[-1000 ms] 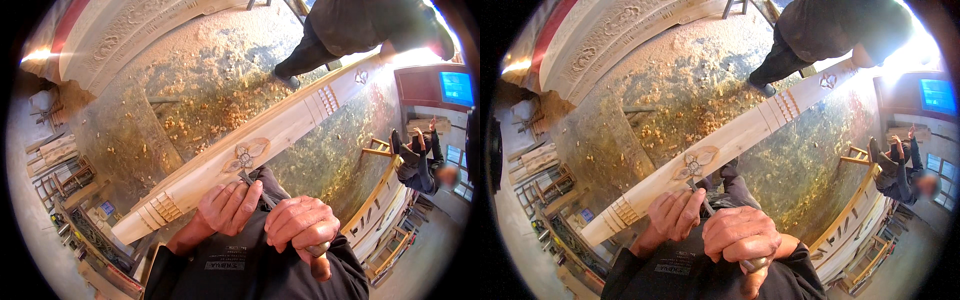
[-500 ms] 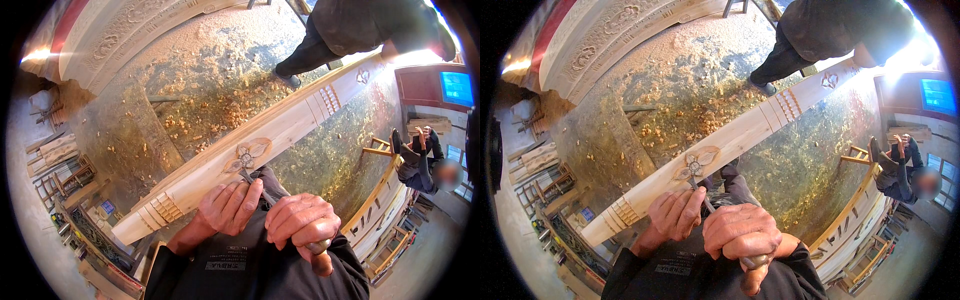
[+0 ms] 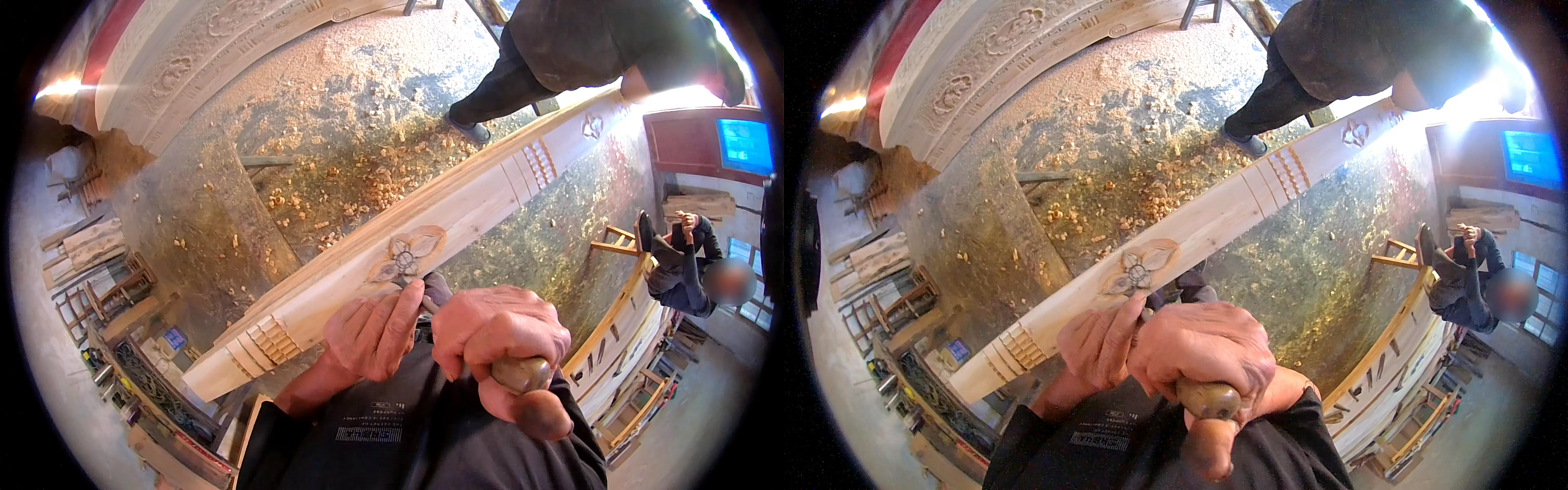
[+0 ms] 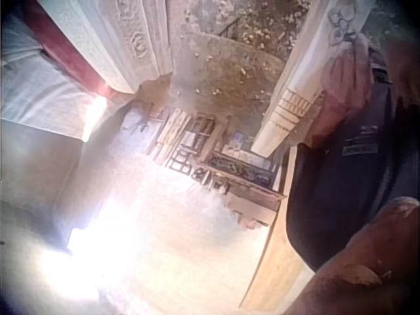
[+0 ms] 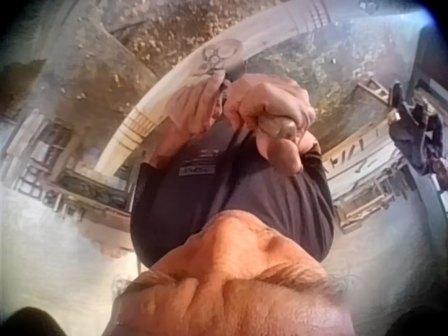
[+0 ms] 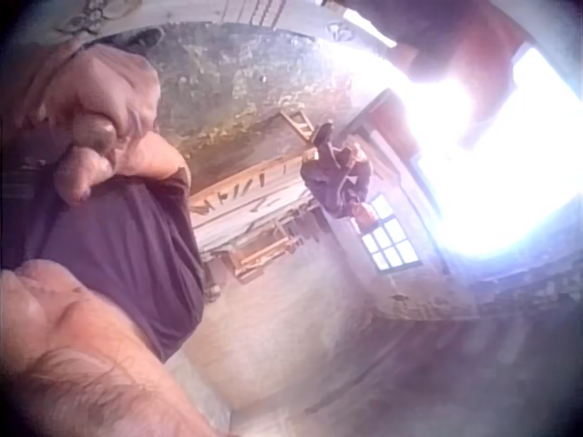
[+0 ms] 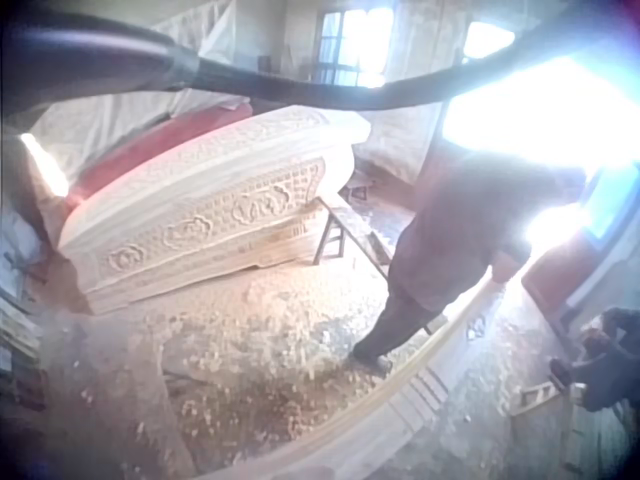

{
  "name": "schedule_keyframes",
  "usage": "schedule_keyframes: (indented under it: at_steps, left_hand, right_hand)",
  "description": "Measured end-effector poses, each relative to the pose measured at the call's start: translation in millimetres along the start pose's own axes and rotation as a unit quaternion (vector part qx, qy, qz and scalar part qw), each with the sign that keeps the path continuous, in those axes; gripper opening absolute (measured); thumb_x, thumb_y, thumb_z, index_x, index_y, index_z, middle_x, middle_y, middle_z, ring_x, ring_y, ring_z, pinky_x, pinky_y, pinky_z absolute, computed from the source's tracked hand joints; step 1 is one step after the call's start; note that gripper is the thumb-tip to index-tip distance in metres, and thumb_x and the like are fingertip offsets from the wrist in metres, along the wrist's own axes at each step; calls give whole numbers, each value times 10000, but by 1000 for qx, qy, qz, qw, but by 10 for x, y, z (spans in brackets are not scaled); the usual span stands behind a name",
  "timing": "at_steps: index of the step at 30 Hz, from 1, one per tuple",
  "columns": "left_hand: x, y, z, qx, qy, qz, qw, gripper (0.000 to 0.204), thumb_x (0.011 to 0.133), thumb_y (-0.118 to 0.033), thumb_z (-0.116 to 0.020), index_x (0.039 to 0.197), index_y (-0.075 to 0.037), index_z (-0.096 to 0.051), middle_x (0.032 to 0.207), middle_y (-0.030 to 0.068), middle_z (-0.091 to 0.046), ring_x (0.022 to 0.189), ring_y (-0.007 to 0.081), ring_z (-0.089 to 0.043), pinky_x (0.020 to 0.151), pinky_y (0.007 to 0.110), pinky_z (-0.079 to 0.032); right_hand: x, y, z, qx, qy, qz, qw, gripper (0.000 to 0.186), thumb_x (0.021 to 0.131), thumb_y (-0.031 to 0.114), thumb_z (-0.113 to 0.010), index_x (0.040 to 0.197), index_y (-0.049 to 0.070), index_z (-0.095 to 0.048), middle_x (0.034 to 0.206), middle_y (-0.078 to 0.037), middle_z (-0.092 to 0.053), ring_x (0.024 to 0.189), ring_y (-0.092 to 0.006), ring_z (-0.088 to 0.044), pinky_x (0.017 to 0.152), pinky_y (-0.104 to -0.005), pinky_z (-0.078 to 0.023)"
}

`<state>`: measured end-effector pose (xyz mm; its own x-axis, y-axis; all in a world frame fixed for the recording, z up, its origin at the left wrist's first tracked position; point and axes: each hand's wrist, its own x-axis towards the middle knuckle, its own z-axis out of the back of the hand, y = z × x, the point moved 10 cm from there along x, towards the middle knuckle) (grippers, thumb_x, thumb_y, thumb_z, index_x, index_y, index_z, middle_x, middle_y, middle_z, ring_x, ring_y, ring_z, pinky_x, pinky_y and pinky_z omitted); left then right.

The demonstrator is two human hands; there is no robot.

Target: The person uses a chisel and a hammer to carve decorative floral patterns into a long wood plank on a workbench.

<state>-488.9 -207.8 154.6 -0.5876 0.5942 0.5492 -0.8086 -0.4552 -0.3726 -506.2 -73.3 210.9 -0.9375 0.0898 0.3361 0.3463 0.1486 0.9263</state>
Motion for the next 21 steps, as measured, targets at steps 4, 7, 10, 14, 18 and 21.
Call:
schedule_keyframes:
  at_steps: [4, 7, 10, 14, 18, 21]
  left_hand:
    - [13, 20, -28, 11, 2, 11, 1000, 343, 1026, -75, -615, 1304, 95, -721, 932, 94, -754, 677, 136, -685, 580, 283, -506]
    - [37, -2, -37, 19, -1, 2, 1000, 342, 1019, -93, -650, 1296, 92, -727, 913, 92, -755, 669, 127, -676, 581, 281, -504]
    - [37, -62, 60, 17, -34, -26, 999, 343, 1009, -119, -685, 1274, 92, -739, 877, 80, -747, 663, 128, -666, 577, 272, -492]
    - [33, -118, 68, -47, -88, -59, 993, 318, 993, -114, -695, 1223, 93, -764, 839, 56, -723, 630, 117, -619, 554, 267, -451]
    - [14, -134, -13, -59, -68, -75, 993, 341, 939, -81, -706, 1226, 89, -778, 726, -13, -592, 559, 96, -489, 507, 269, -351]
    - [5, -110, -2, -60, -66, -63, 994, 371, 903, -67, -715, 1238, 73, -788, 666, -52, -449, 535, 87, -399, 494, 278, -274]
  right_hand:
    - [34, -134, 115, 23, 3, -100, 995, 770, 1019, 778, -554, 763, 52, -568, 734, -82, -660, 613, -250, -672, 542, -329, -506]
    - [17, -116, 110, 25, 16, -88, 996, 776, 1027, 783, -526, 766, 53, -561, 700, -93, -652, 580, -240, -657, 526, -344, -501]
    - [-19, 32, -10, 74, 25, 8, 997, 771, 1035, 781, -523, 789, 52, -570, 688, -123, -668, 526, -215, -625, 478, -334, -483]
    - [-152, 157, 121, 132, -144, 63, 979, 726, 1043, 812, -438, 792, 132, -423, 583, -65, -550, 387, -170, -457, 412, -304, -385]
    - [-262, 132, 333, 204, -286, 77, 933, 752, 1086, 758, -410, 772, 80, -493, 552, -93, -510, 384, -184, -461, 365, -307, -344]
    - [-141, 144, 308, 189, -231, 80, 951, 802, 1089, 778, -345, 694, 94, -478, 560, -111, -556, 369, -181, -462, 353, -302, -335]
